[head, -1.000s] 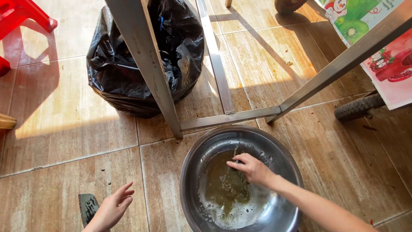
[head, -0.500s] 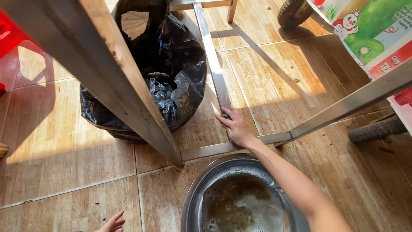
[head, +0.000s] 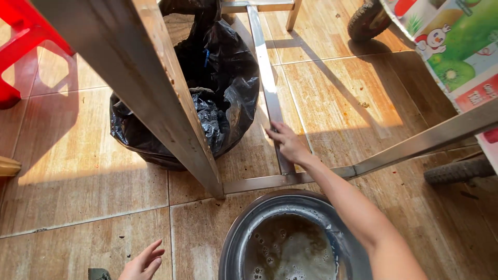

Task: Cleaning the metal frame of a charcoal grill by scraping residue with a knife and wiping it with a wet cloth.

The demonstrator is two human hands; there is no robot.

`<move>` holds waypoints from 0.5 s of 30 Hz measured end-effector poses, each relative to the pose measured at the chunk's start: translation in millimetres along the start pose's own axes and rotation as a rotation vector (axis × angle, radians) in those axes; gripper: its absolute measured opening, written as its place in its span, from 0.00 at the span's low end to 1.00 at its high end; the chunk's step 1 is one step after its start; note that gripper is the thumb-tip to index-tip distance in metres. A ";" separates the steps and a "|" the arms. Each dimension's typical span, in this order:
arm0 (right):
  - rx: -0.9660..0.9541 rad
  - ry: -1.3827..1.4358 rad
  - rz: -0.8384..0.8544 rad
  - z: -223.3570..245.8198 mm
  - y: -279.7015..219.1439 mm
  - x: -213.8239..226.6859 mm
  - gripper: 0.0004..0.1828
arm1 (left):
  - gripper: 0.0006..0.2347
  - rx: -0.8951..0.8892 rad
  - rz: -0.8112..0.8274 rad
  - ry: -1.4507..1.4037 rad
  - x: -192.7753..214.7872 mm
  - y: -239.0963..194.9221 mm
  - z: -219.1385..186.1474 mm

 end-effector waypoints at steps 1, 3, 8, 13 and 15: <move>0.039 -0.020 0.053 8.9 -21.7 -10.3 0.46 | 0.25 -0.081 -0.043 0.005 -2.1 5.8 -9.9; 0.019 -0.050 0.146 33.2 -71.4 -15.0 0.47 | 0.26 -0.113 0.050 0.131 -45.2 -17.7 -75.8; 0.324 -0.100 -0.046 92.5 -191.8 -59.1 0.46 | 0.29 -0.177 0.288 0.383 -145.1 -30.6 -133.9; 0.387 -0.121 0.180 46.1 -279.3 -188.2 0.54 | 0.05 0.012 0.357 0.164 -180.9 -71.5 -129.0; 0.325 -0.139 0.265 -1.8 -292.6 -250.2 0.56 | 0.09 -0.003 0.325 0.247 -194.7 -47.4 -81.7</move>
Point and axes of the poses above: each hand's wrist, its own y-axis towards the middle knuckle, its own x-axis out of the back of the hand, z = x × y, the point moved 8 cm from there along y, towards the middle knuckle, and after that the axes turned 10 degrees about z, right-handed, at the moved point
